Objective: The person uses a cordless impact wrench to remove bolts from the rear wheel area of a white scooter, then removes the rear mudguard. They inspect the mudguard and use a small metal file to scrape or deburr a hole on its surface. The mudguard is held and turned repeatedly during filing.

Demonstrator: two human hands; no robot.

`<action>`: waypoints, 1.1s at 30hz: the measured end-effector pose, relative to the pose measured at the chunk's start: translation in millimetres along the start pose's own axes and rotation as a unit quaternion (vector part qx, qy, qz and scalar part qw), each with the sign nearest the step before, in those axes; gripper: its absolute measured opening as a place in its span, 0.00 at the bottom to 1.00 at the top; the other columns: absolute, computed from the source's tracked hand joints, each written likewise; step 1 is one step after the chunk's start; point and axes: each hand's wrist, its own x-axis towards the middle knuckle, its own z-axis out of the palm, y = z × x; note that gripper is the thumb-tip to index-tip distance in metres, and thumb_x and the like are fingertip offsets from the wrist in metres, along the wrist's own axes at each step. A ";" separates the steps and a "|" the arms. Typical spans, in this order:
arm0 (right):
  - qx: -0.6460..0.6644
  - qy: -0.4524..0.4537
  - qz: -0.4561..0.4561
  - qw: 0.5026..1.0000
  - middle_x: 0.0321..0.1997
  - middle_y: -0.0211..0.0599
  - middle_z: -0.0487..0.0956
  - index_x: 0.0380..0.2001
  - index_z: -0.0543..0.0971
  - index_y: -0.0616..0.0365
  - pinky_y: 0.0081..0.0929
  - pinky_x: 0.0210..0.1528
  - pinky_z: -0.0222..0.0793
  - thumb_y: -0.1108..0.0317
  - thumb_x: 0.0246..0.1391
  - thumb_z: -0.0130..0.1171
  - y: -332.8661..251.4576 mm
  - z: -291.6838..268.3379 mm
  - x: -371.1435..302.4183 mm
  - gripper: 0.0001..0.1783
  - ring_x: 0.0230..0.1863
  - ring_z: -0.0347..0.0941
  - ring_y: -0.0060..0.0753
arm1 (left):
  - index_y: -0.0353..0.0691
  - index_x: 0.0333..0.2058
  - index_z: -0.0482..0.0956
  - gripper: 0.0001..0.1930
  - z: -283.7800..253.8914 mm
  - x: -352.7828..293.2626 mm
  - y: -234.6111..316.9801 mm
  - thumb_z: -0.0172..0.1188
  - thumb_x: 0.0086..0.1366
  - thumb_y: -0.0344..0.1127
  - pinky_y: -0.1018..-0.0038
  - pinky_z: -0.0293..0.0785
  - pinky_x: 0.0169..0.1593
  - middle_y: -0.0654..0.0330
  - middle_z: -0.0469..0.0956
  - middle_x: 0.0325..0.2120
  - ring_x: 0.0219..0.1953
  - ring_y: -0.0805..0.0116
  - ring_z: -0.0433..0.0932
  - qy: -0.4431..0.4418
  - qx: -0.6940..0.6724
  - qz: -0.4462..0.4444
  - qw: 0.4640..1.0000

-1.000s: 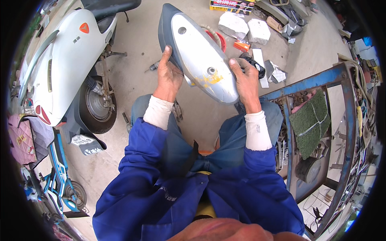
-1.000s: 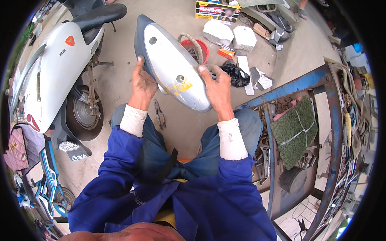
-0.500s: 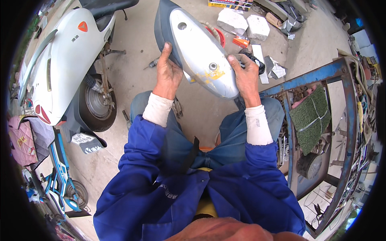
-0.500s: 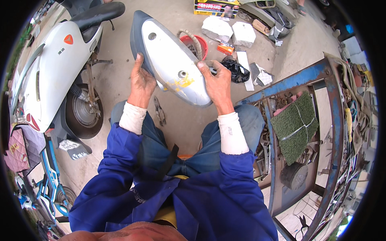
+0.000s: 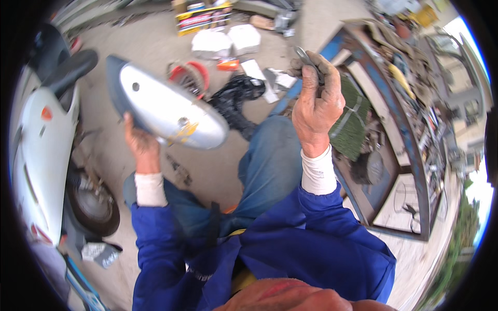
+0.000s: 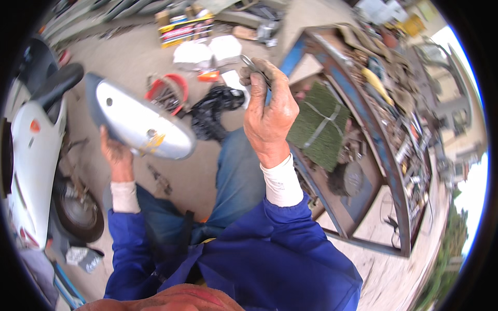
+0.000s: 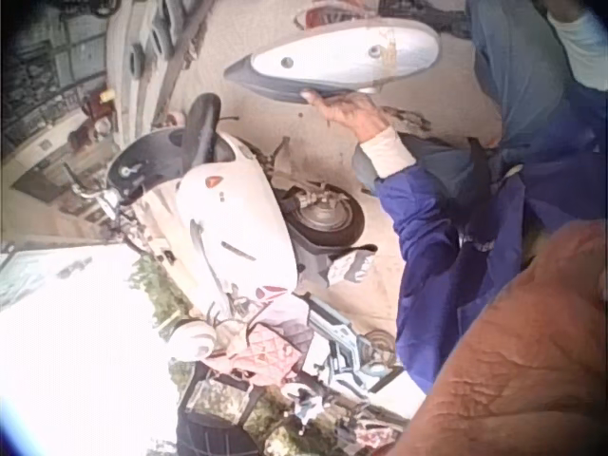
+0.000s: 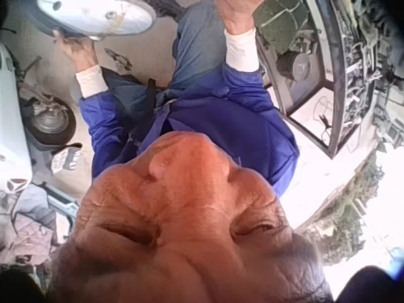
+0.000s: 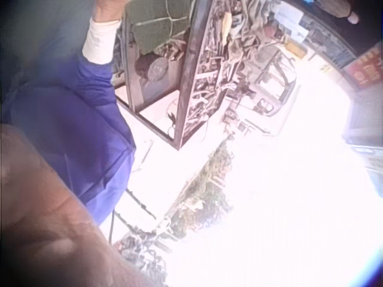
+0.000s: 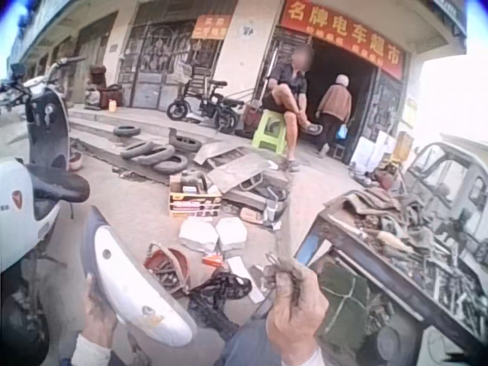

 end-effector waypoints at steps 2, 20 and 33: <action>-0.202 0.010 -0.137 0.970 0.40 0.43 0.88 0.48 0.83 0.68 0.26 0.42 0.84 0.76 0.67 0.60 -9.2 -47.1 35.9 0.09 0.39 0.86 0.29 | 0.35 0.67 0.65 0.38 5.5 1.0 -2.2 0.67 0.67 0.51 0.52 0.70 0.70 0.50 0.74 0.63 0.64 0.50 0.75 0.008 0.002 0.016 1.000; 0.044 -0.398 0.163 0.901 0.60 0.65 0.78 0.68 0.67 0.72 0.42 0.66 0.69 0.45 0.66 0.60 -21.4 44.1 -84.9 0.42 0.63 0.77 0.57 | 0.35 0.61 0.73 0.33 37.0 -46.0 10.8 0.71 0.64 0.48 0.60 0.72 0.67 0.55 0.80 0.56 0.60 0.60 0.77 -0.033 -0.026 0.059 0.997; 0.195 -0.383 0.193 0.882 0.36 0.43 0.85 0.46 0.83 0.73 0.31 0.42 0.74 0.49 0.67 0.62 -60.2 86.6 -55.6 0.29 0.35 0.77 0.28 | 0.32 0.73 0.51 0.53 14.9 -90.0 57.4 0.76 0.61 0.51 0.56 0.71 0.63 0.48 0.69 0.63 0.62 0.55 0.72 0.011 0.166 0.116 0.979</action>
